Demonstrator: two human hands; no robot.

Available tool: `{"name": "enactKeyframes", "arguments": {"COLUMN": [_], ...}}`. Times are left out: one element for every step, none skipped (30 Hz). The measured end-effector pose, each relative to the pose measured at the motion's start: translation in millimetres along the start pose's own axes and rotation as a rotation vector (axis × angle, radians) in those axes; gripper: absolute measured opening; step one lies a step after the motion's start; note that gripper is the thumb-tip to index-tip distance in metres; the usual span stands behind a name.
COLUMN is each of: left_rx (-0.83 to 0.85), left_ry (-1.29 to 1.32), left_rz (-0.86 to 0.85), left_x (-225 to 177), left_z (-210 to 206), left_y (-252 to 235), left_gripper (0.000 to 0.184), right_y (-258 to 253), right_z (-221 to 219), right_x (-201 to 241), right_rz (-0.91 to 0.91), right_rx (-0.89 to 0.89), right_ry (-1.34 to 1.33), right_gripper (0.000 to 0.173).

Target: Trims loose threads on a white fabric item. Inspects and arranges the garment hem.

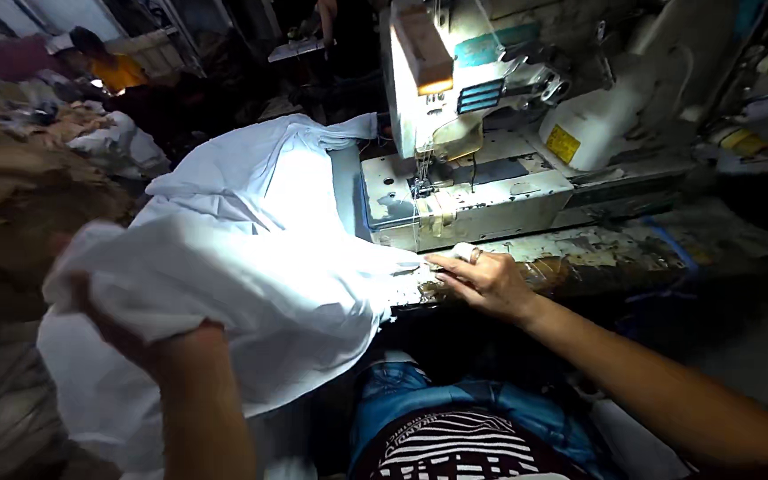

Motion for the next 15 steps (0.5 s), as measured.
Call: {"name": "enactKeyframes", "arguments": {"left_rx": [0.096, 0.208, 0.343, 0.528, 0.736, 0.952, 1.149, 1.283, 1.335, 1.304, 1.202, 1.082, 0.967, 0.863, 0.775], "left_ry": [-0.069, -0.188, -0.321, -0.429, -0.485, -0.495, -0.508, -0.511, -0.472, -0.400, -0.330, -0.309, -0.326, -0.370, -0.415], "left_rz": [-0.069, -0.126, -0.175, -0.231, -0.266, -0.298, -0.329, -0.339, -0.323, -0.308, -0.310, -0.331, -0.356, -0.369, -0.360], "left_x": [-12.2, -21.1, -23.3, -15.9, 1.2, 23.9, 44.0, 58.5, 66.6, 67.7, 62.7, 53.4, 42.7, 33.8, 29.1], "left_z": [-18.9, -39.7, -60.6, -80.1, -98.3, -113.6, -125.0, -131.8, -133.7, -130.2, -121.7, -107.8, -89.3, -68.5, -49.2], "left_y": [4.5, 17.8, 37.1, 57.7, 77.4, 96.1, 112.5, 125.3, 133.3, 136.3, 135.7, 134.0, 133.3, 134.0, 137.0], "left_gripper": [0.027, 0.030, 0.041, 0.051, 0.053, 0.056, 0.066, 0.072, 0.072, 0.068, 0.060, 0.051, 0.042, 0.032, 0.024], "right_y": [2.1, 3.5, 5.6, 9.3, 14.8, 20.7, 25.8, 30.4, 35.3, 40.6, 46.3, 52.3, 58.3, 62.4, 62.5], "right_z": [6.0, 13.3, 21.0, 27.6, 32.7, 36.9, 39.5, 40.5, 38.9, 35.4, 31.4, 28.3, 27.2, 27.8, 29.0], "right_x": [0.2, 1.1, 3.0, 5.4, 8.6, 13.2, 19.4, 25.9, 30.5, 32.6, 32.3, 30.7, 29.3, 28.4, 28.0], "right_rz": [-0.084, -0.193, -0.315, -0.427, -0.517, -0.581, -0.617, -0.647, -0.671, -0.691, -0.700, -0.699, -0.677, -0.629, -0.560], "right_rx": [-0.014, -0.029, -0.049, -0.093, -0.151, -0.191, -0.212, -0.216, -0.227, -0.256, -0.300, -0.353, -0.402, -0.428, -0.425], "right_ry": [-0.013, -0.050, -0.127, -0.252, -0.404, -0.565, -0.708, -0.816, -0.874, -0.883, -0.843, -0.778, -0.699, -0.614, -0.534], "right_gripper": [0.035, 0.040, 0.047, 0.052, 0.051, 0.045, 0.041, 0.037, 0.031, 0.021, 0.013, 0.008, 0.008, 0.009, 0.011]}}
Point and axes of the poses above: each hand's wrist, its own y-axis away from the middle knuckle, its own z-axis out of the back of the hand, x = y × z, the point moved 4 cm from there along -y, towards the middle knuckle, and after that the axes turned 11 degrees about -y, right-handed, at the moved point
